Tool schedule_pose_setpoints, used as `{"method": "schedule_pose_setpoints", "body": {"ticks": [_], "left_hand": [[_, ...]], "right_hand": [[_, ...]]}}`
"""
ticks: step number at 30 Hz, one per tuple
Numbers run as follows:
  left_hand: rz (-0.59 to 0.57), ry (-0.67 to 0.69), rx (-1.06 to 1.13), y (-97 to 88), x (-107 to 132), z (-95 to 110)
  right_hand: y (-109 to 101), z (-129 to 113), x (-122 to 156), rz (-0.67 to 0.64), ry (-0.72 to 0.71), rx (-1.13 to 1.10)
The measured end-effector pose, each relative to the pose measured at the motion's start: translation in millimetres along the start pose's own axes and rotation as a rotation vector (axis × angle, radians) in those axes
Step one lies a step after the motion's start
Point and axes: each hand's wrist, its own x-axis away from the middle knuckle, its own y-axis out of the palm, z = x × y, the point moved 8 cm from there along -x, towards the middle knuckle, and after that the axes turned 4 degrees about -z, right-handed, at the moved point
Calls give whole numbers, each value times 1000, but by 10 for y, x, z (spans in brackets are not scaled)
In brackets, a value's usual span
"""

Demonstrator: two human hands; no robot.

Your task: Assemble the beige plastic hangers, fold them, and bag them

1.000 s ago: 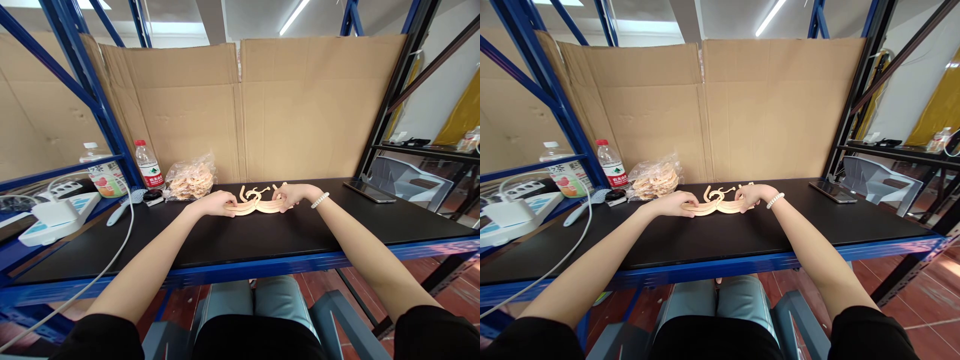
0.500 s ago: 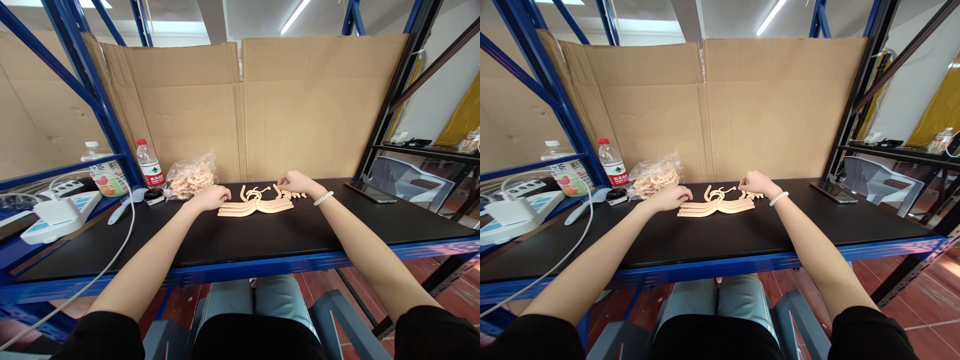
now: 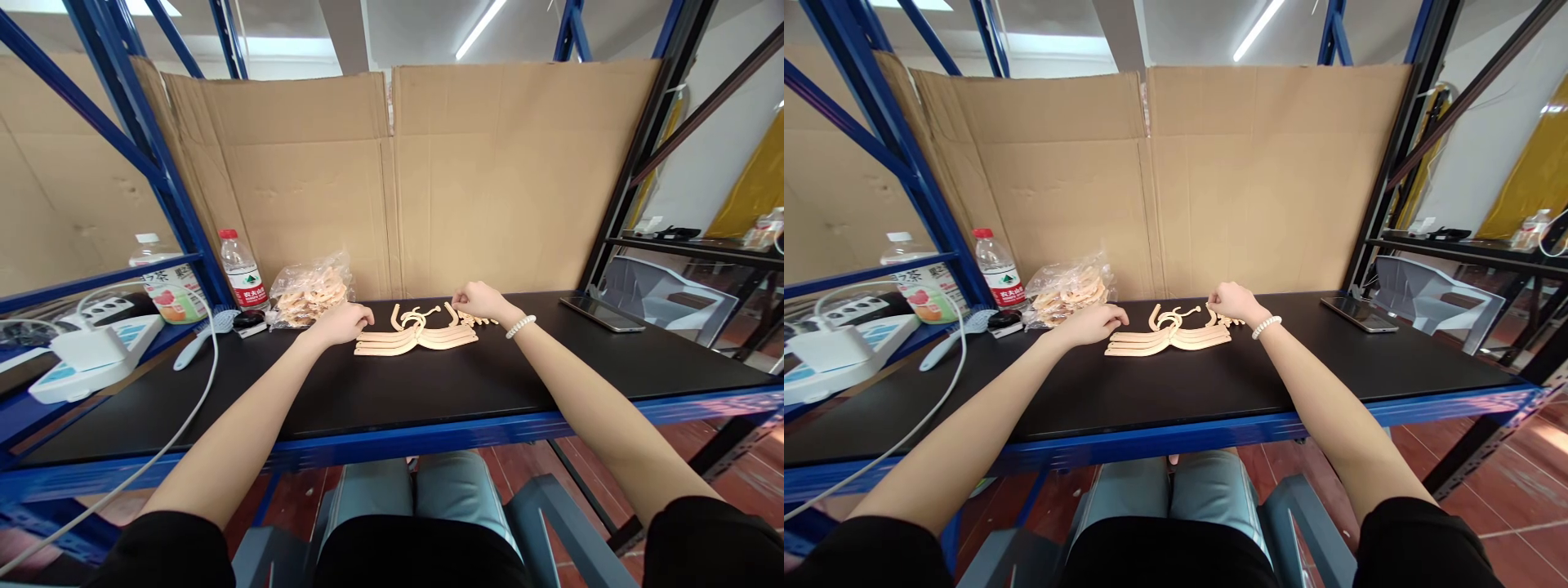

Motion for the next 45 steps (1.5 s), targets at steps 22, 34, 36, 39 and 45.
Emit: {"method": "schedule_pose_setpoints", "body": {"ticks": [22, 34, 36, 39, 45], "left_hand": [[-125, 136, 195, 365, -678, 133], [-8, -235, 208, 438, -844, -204], [25, -283, 249, 445, -865, -240], [89, -326, 361, 412, -859, -297], [254, -308, 730, 156, -667, -320]], "right_hand": [[567, -344, -708, -153, -198, 397], [190, -246, -566, 115, -75, 331], [120, -232, -499, 149, -46, 299], [-8, -250, -353, 224, -60, 175], [-131, -208, -40, 269, -91, -676]]}}
